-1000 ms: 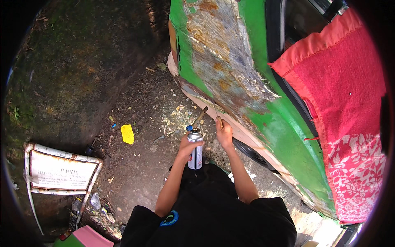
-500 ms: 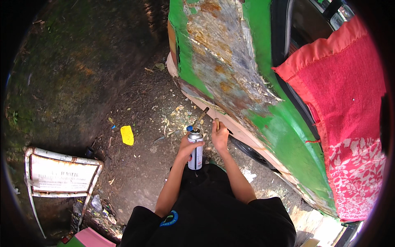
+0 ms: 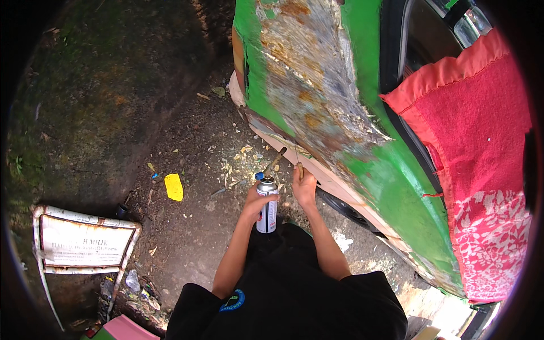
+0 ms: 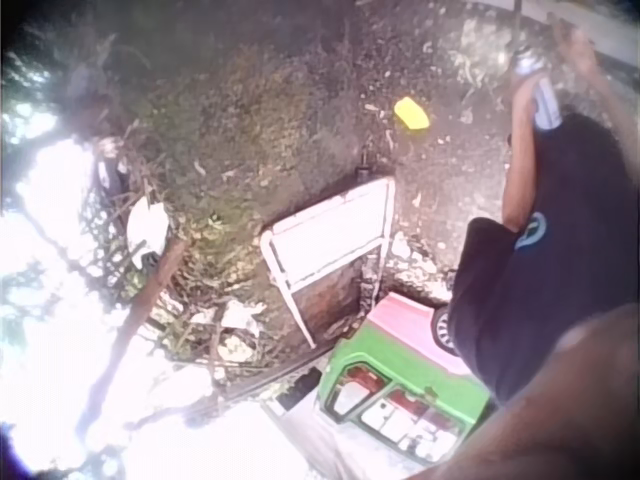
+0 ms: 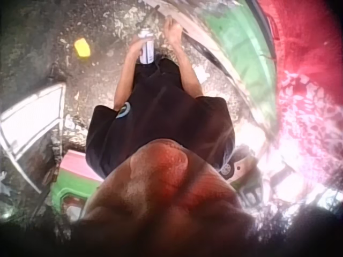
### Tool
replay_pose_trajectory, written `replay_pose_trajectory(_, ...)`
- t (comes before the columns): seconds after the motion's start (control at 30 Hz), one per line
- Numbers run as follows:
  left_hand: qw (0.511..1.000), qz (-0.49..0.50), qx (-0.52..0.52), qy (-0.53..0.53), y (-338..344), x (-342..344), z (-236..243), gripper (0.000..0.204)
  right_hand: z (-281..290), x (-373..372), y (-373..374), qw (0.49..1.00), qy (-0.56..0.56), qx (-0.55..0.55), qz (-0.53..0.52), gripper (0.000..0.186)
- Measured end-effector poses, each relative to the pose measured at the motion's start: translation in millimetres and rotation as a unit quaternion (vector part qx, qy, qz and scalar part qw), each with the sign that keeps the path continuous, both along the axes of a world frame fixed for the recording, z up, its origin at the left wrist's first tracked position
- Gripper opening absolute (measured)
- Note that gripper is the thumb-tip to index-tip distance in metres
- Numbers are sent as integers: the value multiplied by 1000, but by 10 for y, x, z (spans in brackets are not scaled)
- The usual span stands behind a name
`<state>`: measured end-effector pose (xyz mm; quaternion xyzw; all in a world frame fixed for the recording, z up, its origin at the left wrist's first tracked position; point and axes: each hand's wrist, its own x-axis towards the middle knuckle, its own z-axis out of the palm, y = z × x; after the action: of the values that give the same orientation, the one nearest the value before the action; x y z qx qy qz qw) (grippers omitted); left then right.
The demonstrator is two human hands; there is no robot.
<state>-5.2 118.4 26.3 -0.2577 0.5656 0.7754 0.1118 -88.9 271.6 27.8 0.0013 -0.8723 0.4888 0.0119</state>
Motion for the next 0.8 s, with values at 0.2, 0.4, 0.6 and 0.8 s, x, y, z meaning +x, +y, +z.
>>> replay_pose_trajectory(0.2,1000,10,-22,-3,-56,28,44,49,-25,-40,22,999,39,-13,5,30)
replay_pose_trajectory(0.4,999,-4,-33,-11,0,73,115,49,135,-26,11,1000,12,24,0,25)
replay_pose_trajectory(0.6,1000,-11,4,24,71,101,65,46,67,-13,-48,1000,21,15,-9,24)
replay_pose_trajectory(0.8,1000,6,-2,5,37,160,28,45,57,-89,101,1000,9,10,7,35)
